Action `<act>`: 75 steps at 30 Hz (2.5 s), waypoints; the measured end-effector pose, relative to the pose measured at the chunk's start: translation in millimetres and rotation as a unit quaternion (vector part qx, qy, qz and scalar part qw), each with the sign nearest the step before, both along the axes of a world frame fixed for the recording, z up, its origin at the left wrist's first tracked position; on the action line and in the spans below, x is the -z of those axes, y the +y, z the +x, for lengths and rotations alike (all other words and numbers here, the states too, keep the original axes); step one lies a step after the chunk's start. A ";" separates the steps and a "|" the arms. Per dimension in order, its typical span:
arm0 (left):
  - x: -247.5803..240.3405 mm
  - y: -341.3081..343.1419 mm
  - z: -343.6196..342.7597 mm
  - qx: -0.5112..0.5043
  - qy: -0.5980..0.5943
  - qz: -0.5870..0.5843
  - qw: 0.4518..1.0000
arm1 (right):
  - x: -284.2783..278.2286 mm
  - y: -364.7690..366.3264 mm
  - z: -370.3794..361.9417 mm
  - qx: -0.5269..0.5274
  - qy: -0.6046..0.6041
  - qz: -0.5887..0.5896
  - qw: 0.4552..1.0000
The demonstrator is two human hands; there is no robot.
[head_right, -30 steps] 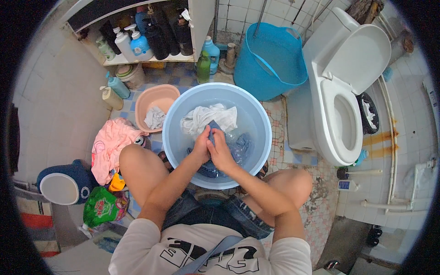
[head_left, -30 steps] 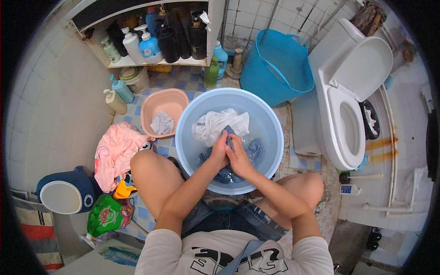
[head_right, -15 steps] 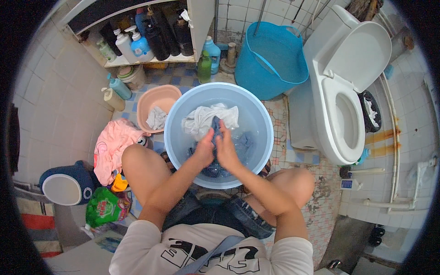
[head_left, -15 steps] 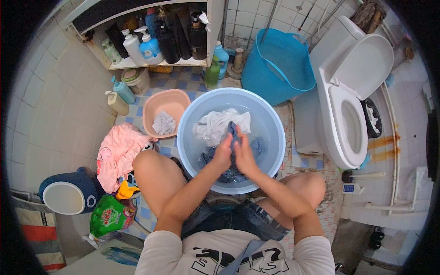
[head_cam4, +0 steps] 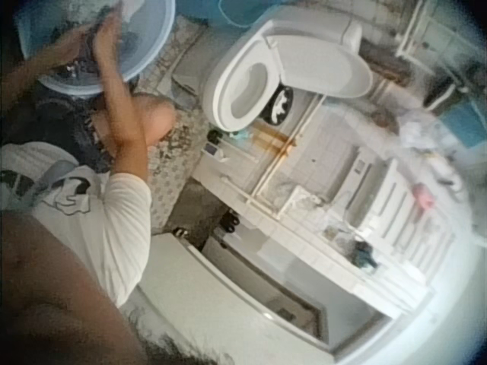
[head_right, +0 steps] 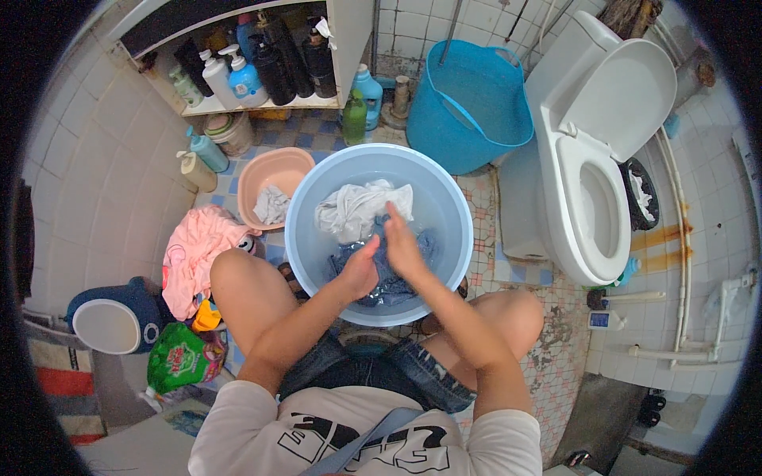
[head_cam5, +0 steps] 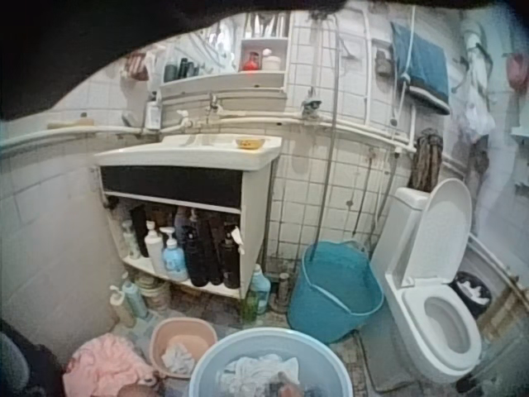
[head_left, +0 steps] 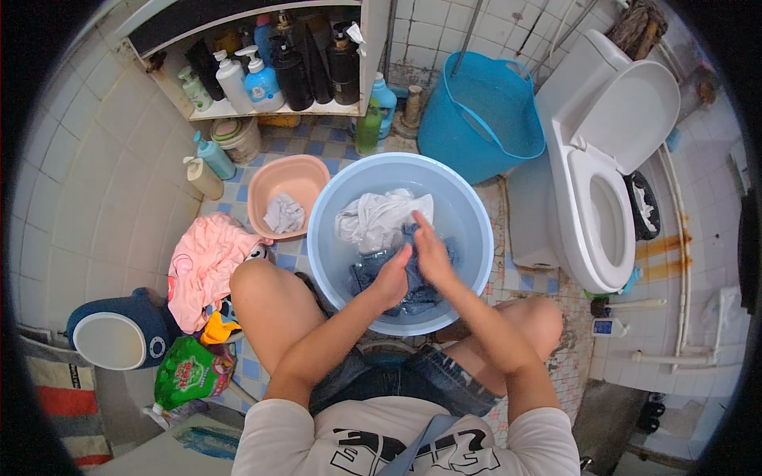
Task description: The person washes clothes in a blue basin by hand, rubbing segments of a blue garment together and submerging them in water.
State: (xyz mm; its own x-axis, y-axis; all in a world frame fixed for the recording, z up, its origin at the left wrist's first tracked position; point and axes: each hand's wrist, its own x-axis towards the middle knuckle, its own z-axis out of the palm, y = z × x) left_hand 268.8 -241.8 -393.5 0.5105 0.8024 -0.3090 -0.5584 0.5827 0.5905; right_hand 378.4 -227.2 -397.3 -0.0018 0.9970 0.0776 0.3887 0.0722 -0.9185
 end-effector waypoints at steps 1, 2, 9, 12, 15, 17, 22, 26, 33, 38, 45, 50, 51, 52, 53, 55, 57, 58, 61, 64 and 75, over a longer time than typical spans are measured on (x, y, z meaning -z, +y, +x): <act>-8.6 0.1 6.7 0.048 -0.067 -0.054 0.995 | 28.3 16.1 26.7 0.060 -0.003 0.007 0.998; -11.2 3.8 3.0 0.046 -0.092 -0.072 0.992 | 27.8 25.0 39.1 0.081 -0.008 -0.040 0.996; -33.3 40.3 -27.7 -0.062 -0.138 -0.044 0.988 | -31.1 32.5 55.5 0.124 0.368 -0.178 0.904; -31.2 39.3 -22.7 -0.033 -0.187 -0.048 0.981 | -39.3 22.1 36.3 0.063 0.500 -0.192 0.842; -28.4 32.7 -11.7 -0.017 -0.217 -0.060 0.974 | -20.6 15.1 11.6 0.018 0.397 -0.164 0.903; -30.7 30.3 -10.5 -0.083 -0.140 -0.061 0.985 | -29.1 3.6 3.3 -0.046 0.303 -0.183 0.934; -30.8 33.2 -14.1 -0.093 -0.156 -0.034 0.983 | -17.5 10.2 14.5 -0.094 0.023 -0.102 0.990; -16.3 42.6 -22.9 0.017 0.220 0.321 0.921 | -25.5 19.2 22.6 -0.048 -0.019 -0.157 0.986; -32.6 50.7 -28.7 0.073 0.417 0.415 0.805 | -43.7 16.9 21.8 -0.054 0.180 -0.111 0.976; -18.1 56.7 -26.7 0.093 0.461 0.402 0.785 | -37.4 17.4 24.9 -0.053 0.162 -0.053 0.984; -53.6 53.1 -43.5 -0.047 0.431 0.386 0.815 | -24.0 11.4 39.9 -0.127 0.125 -0.278 0.944; -81.7 52.9 -38.8 -0.165 0.360 0.336 0.855 | -10.6 -7.8 13.9 -0.154 0.166 -0.168 0.960; -88.7 51.4 -35.2 -0.191 0.348 0.328 0.857 | -9.0 -11.8 8.4 -0.156 0.166 -0.165 0.960; -85.1 52.9 -30.5 -0.204 0.325 0.327 0.863 | -6.9 -16.0 1.9 -0.121 0.113 -0.137 0.976; -86.5 52.5 -30.3 -0.208 0.327 0.328 0.861 | -17.5 -20.5 -10.6 -0.089 0.062 -0.109 0.988; -90.4 52.2 -28.9 -0.228 0.362 0.371 0.824 | -32.2 -22.5 -19.4 -0.038 0.027 -0.109 0.993; -99.3 53.5 -25.3 -0.237 0.350 0.364 0.830 | -15.0 -8.2 -5.1 -0.029 0.095 -0.130 0.987; -104.7 54.8 -25.4 -0.248 0.341 0.353 0.835 | -10.7 -3.9 2.4 -0.026 0.141 -0.094 0.985; -114.8 58.5 -40.4 -0.255 0.336 0.339 0.841 | -40.7 1.1 12.9 -0.035 0.061 -0.096 0.993; -118.5 61.6 -47.6 -0.259 0.277 0.325 0.866 | -86.8 -0.9 20.1 -0.039 0.067 -0.097 0.992; -63.7 68.0 -50.1 -0.169 0.201 0.259 0.930 | -64.5 -5.0 43.5 -0.038 -0.053 0.039 0.997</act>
